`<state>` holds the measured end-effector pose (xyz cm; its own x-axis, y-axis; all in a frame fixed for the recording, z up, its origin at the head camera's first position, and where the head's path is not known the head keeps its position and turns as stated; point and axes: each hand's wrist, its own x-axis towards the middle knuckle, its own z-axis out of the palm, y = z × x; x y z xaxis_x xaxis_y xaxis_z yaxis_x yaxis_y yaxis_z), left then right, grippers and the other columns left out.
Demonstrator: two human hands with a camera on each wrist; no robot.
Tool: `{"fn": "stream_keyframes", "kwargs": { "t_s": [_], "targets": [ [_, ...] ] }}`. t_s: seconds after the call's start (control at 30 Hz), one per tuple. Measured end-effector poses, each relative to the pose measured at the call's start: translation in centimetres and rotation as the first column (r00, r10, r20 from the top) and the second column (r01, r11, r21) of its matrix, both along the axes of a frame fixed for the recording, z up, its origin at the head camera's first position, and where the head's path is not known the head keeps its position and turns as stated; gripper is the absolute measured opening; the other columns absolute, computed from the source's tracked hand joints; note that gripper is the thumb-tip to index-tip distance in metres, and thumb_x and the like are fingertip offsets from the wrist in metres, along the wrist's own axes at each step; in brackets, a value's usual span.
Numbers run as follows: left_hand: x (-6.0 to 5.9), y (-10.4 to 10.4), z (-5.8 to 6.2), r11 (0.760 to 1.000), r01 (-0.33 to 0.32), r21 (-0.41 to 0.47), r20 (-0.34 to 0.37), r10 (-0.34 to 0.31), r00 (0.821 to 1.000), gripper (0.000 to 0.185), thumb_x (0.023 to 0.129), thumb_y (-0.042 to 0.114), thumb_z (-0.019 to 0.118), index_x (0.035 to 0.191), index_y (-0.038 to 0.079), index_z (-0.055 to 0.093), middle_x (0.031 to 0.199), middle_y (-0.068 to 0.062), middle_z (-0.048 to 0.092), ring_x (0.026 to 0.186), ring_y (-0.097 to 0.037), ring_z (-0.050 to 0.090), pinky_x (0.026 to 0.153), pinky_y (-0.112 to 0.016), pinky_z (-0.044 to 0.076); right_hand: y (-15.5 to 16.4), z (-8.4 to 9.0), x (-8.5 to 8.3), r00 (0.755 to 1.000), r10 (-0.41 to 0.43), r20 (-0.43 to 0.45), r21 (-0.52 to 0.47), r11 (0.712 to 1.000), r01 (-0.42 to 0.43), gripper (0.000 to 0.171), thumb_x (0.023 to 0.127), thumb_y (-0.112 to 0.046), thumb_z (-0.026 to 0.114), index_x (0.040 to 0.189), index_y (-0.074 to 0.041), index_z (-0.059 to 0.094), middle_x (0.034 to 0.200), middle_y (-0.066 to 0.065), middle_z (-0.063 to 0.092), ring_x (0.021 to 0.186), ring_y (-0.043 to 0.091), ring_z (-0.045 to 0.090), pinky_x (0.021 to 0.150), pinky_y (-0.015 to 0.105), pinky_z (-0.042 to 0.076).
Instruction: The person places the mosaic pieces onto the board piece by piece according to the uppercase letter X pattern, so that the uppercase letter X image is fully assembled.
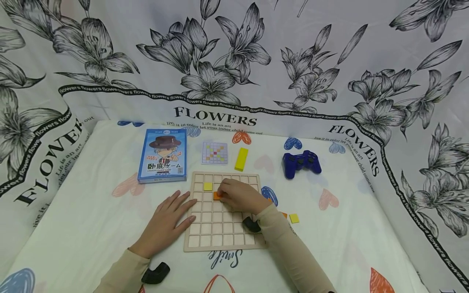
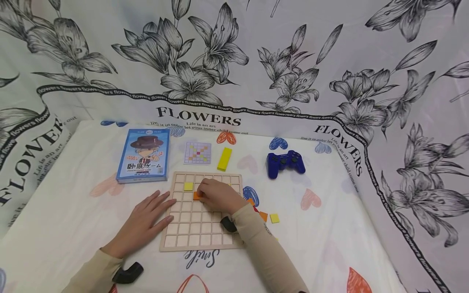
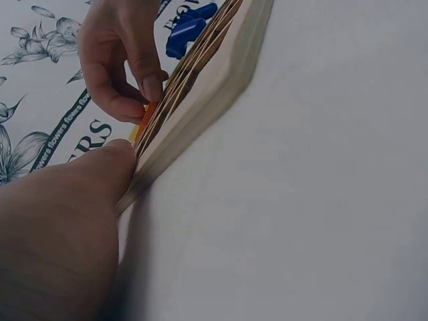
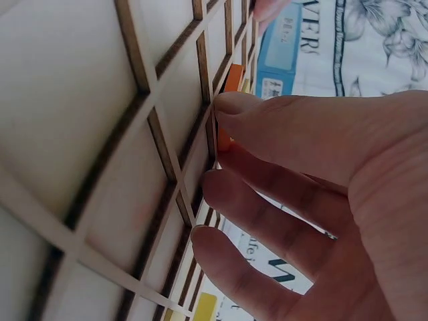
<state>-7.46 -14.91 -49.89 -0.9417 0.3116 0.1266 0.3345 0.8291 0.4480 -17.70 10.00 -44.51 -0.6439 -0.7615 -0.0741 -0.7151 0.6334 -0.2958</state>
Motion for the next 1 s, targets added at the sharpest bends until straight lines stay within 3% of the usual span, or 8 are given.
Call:
{"fn": "stream_keyframes", "kwargs": {
  "t_s": [0.47,0.67,0.83,1.0],
  "targets": [
    [-0.1,0.0,-0.2,1.000,0.001,-0.001,-0.010,-0.001,1.000,0.055,0.094,0.051,0.052,0.143,0.025,0.047,0.154,-0.002,0.035,0.145,-0.030,0.020,0.117,-0.053,0.017,0.0,-0.1,0.0,1.000,0.009,-0.012,0.009,1.000,-0.009,0.017,0.095,-0.024,0.062,0.109,-0.016,0.066,0.107,-0.005,0.061,0.092,0.007,0.057,0.086,0.019,0.051],
    [0.1,0.1,-0.1,1.000,-0.007,-0.006,0.001,0.007,1.000,0.055,0.094,0.050,0.053,0.143,0.025,0.046,0.154,-0.002,0.034,0.146,-0.029,0.019,0.117,-0.053,0.016,1.1,0.4,0.6,0.999,-0.027,-0.036,0.044,0.999,0.028,0.024,0.097,-0.024,0.057,0.119,-0.015,0.061,0.111,-0.005,0.061,0.096,0.007,0.057,0.088,0.021,0.052],
    [0.1,0.1,0.0,1.000,-0.012,-0.010,0.010,0.012,1.000,0.055,0.094,0.050,0.053,0.143,0.026,0.046,0.154,-0.002,0.034,0.146,-0.029,0.018,0.117,-0.052,0.016,4.9,1.6,1.9,0.994,-0.088,-0.069,0.041,0.995,0.091,0.028,0.094,-0.023,0.061,0.120,-0.012,0.061,0.115,-0.003,0.061,0.106,0.010,0.058,0.092,0.026,0.051],
    [0.0,0.1,-0.2,1.000,-0.012,-0.013,0.004,0.012,1.000,0.055,0.094,0.051,0.053,0.143,0.026,0.046,0.154,-0.002,0.034,0.146,-0.029,0.018,0.117,-0.053,0.017,9.9,2.5,3.7,0.964,-0.263,-0.032,0.063,0.962,0.265,0.030,0.090,-0.021,0.068,0.118,-0.011,0.061,0.109,0.000,0.063,0.094,0.013,0.060,0.082,0.031,0.054]
  ]
}}
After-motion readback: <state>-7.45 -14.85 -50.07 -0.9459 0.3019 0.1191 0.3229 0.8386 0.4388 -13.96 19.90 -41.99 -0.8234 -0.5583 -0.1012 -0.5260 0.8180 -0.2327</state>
